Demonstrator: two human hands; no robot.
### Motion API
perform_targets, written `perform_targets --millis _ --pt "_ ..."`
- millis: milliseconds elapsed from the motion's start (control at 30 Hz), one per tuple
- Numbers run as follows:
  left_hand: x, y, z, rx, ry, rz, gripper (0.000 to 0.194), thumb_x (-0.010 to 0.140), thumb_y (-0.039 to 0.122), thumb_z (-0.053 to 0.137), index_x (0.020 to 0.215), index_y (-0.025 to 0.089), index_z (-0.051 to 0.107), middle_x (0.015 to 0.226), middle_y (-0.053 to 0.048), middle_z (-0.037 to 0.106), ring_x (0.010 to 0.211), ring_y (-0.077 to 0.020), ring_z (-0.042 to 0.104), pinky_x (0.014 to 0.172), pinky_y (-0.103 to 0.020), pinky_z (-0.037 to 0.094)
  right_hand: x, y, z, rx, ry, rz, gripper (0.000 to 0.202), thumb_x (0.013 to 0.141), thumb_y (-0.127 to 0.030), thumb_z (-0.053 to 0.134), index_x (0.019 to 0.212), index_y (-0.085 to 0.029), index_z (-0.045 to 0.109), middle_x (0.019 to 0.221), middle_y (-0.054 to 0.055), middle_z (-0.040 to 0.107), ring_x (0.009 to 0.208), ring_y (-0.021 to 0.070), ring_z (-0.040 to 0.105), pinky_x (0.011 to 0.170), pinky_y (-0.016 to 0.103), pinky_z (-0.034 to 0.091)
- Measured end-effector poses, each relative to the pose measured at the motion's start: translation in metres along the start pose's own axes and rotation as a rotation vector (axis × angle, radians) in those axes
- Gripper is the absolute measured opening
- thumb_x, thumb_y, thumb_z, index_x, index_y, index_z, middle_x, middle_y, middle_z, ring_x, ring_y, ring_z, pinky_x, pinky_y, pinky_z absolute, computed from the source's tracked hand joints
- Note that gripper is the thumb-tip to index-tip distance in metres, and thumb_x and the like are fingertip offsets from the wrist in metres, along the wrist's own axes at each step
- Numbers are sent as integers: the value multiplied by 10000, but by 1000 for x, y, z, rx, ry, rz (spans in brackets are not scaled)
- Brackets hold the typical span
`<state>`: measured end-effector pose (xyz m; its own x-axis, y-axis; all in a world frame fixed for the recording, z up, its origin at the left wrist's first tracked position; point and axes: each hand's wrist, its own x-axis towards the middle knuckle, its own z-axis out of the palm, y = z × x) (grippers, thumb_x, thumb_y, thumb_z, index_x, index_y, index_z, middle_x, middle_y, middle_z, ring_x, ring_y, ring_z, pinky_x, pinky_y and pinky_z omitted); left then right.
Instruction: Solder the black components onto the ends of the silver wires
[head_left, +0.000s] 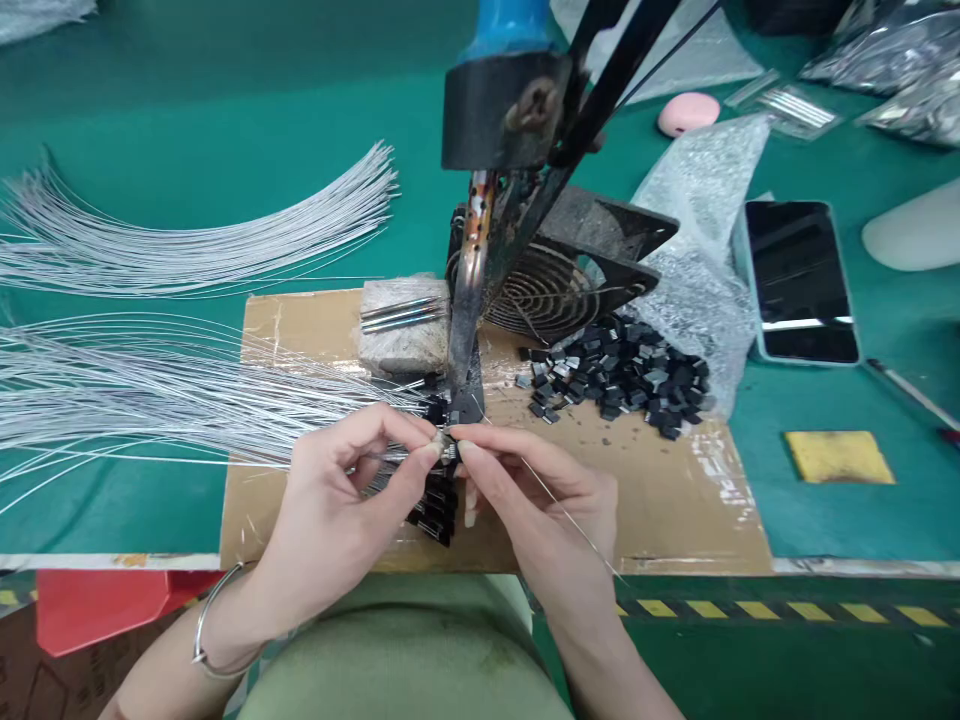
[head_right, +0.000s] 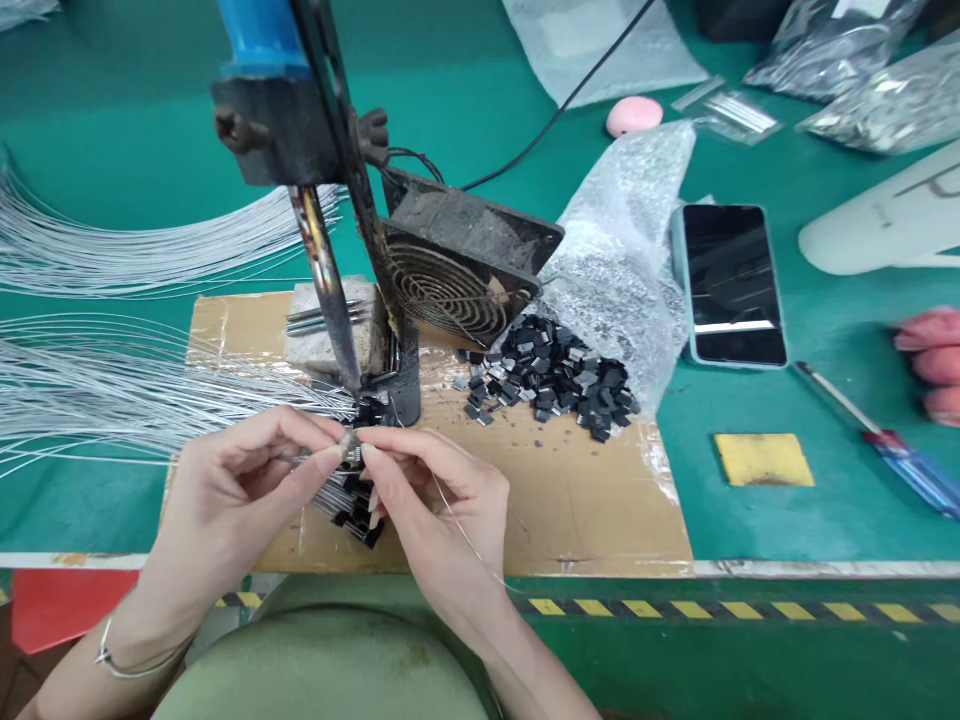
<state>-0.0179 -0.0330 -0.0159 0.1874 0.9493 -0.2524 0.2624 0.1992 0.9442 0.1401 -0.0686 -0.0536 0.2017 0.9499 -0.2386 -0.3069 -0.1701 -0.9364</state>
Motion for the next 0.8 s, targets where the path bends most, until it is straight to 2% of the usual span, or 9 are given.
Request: perform_targets --millis 333,600,667,733,800 --pt "3 2 0 -34 -9 -32 128 950 173 727 824 192 737 946 -33 784 803 -149 693 638 -247 460 1 2 -1 18 -29 27 152 924 -222 793 986 -338 870 734 -33 759 536 55 635 522 134 552" --pt "5 3 1 -30 -17 -38 128 942 156 718 818 187 729 938 -32 771 821 -145 699 653 -239 465 0 4 -1 -24 -10 -28 139 937 -231 787 1001 -328 864 747 -38 755 553 57 644 529 137 551" --pt "6 4 1 -28 -15 -49 127 937 158 717 813 187 729 927 -32 765 835 -149 703 663 -237 469 0 5 -2 -89 -11 -76 168 1015 -282 695 1061 -332 849 791 -33 753 593 64 659 558 156 564" --pt "8 4 2 -20 -5 -51 133 930 158 716 801 187 726 914 -32 763 842 -151 701 662 -236 466 -1 7 -5 -163 -5 -140 285 1103 -322 532 1213 -337 794 860 -22 751 656 78 673 613 191 585" --pt "10 4 2 -7 8 -47 136 922 157 716 789 186 722 905 -32 766 821 -147 690 642 -233 452 -2 7 -9 -234 31 -204 357 1139 -324 420 1353 -334 706 939 -11 755 728 95 687 683 230 602"
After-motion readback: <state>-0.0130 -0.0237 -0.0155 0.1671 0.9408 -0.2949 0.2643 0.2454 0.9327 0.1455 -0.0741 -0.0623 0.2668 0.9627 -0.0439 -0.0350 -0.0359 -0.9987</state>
